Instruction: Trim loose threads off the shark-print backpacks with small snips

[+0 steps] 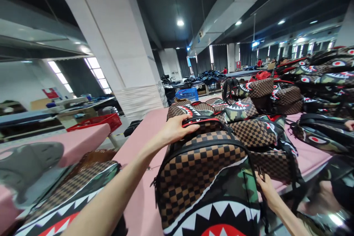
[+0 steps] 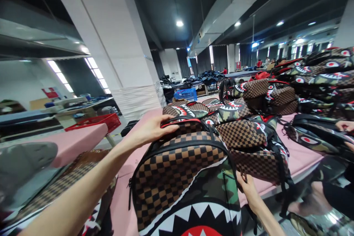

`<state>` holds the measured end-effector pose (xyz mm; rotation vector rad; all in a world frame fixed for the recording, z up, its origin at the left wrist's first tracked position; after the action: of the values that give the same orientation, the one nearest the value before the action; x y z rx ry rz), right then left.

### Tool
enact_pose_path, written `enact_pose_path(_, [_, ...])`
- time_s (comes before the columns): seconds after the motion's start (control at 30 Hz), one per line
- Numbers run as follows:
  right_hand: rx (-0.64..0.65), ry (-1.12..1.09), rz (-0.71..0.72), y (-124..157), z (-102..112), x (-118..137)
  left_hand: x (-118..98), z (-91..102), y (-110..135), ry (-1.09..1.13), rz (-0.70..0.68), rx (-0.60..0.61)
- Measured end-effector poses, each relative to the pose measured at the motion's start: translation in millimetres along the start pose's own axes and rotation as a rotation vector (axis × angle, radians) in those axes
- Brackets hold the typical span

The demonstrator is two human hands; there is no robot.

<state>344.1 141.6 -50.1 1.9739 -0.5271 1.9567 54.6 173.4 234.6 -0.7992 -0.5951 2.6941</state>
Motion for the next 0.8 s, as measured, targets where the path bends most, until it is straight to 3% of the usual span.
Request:
enact_pose_path(0.1, [0.114,0.027,0.047,6,2,18,-5,-0.3,6,-0.189,0.006,0.038])
enact_pose_path(0.23, [0.269,0.019,0.124,11,-7,37,-9,10.7,23,-0.37,0.046,-0.018])
enact_pose_path(0.37, [0.202,-0.007,0.127,6,-4,50,-19,10.4,36,-0.269,0.016,-0.008])
enact_pose_path(0.43, [0.152,-0.03,0.22,6,-2,84,-25,3.7,42,-0.145,0.005,0.039])
enact_pose_path(0.5, [0.119,-0.049,0.406,12,-6,140,-30,2.1,48,-0.071,0.007,0.006])
enact_pose_path(0.57, [0.226,0.019,0.645,31,-27,202,-34,4.6,52,-0.041,0.001,-0.082])
enact_pose_path(0.63, [0.382,0.118,0.776,50,-57,246,-37,4.5,57,-0.002,-0.012,-0.132])
enact_pose_path(0.73, [0.514,0.366,0.901,72,-96,272,-36,2.7,60,0.035,-0.038,-0.162])
enact_pose_path(0.8, [0.42,0.55,0.997,79,-107,277,-35,8.0,62,0.041,-0.083,-0.245])
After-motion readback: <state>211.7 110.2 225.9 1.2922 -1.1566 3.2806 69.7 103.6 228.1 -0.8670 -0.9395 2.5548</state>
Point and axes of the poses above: each hand's wrist, its own y-axis away from the middle knuckle, its own z-axis out of the back of the hand, x = y × z, the point moved 9 cm from there along -y, towards the middle knuckle, and after that the axes turned 12 degrees about -x, right-handed, at the moved point
